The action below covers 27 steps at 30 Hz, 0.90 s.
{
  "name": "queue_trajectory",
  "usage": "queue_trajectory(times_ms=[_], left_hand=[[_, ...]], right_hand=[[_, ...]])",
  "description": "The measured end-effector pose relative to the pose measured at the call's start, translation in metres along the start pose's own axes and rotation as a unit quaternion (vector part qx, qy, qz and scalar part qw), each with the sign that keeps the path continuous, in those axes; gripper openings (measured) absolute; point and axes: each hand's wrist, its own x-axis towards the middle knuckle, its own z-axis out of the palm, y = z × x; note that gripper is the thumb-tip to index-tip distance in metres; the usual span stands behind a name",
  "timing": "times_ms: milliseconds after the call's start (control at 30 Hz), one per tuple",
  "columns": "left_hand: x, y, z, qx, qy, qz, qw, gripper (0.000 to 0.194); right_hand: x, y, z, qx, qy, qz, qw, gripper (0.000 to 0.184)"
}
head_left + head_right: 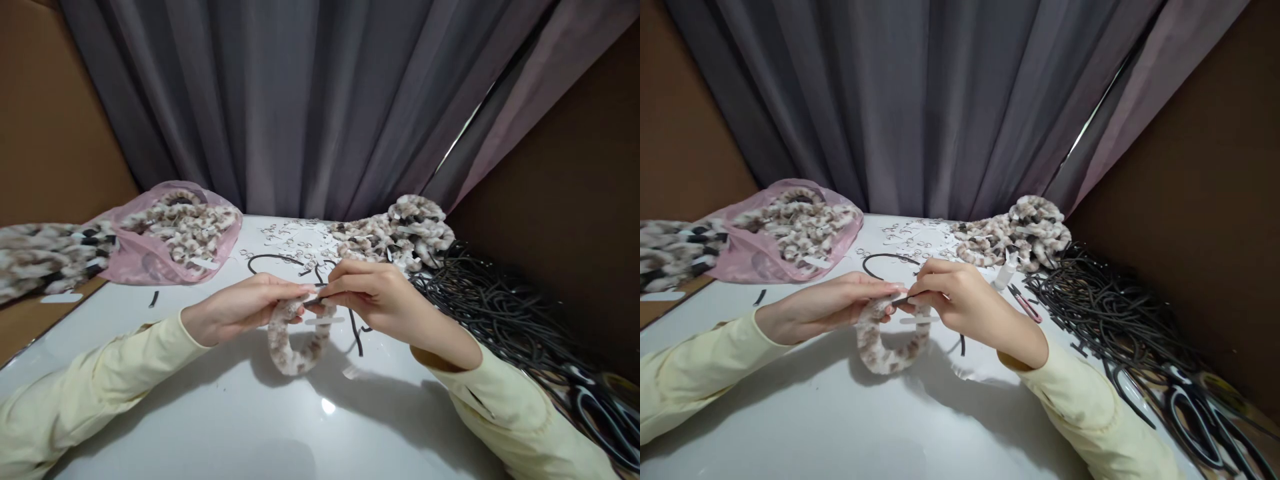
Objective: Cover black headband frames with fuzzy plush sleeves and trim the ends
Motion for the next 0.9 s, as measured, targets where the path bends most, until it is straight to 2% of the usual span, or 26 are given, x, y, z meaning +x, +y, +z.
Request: queue_trajectory(times_ms=[200,400,600,800,900], left_hand=[[-0.002,-0.001,0.001,0.031,-0.020,-0.008,0.999,0.034],[-0.005,-0.001,0.002,0.116,0.016,0.007,0.993,0.040],[-0.009,-0.001,0.009,0.212,0.089,0.033,0.973,0.039],[-0.011,0.001,0.019,0.284,0.143,0.130,0.939,0.032],[-0.011,-0.001,0.021,0.304,0.157,0.144,0.929,0.032]], right_hand=[[-0.001,-0.002,0.001,-0.013,0.007,-0.005,1.000,0.020],[-0.001,-0.003,0.000,-0.026,0.003,-0.001,1.000,0.021],[0.000,-0.004,0.000,-0.023,0.005,-0.001,1.000,0.018],[-0.001,-0.004,0.000,-0.026,0.023,-0.003,0.999,0.018],[-0.001,-0.004,0.000,-0.031,0.034,-0.004,0.999,0.017]])
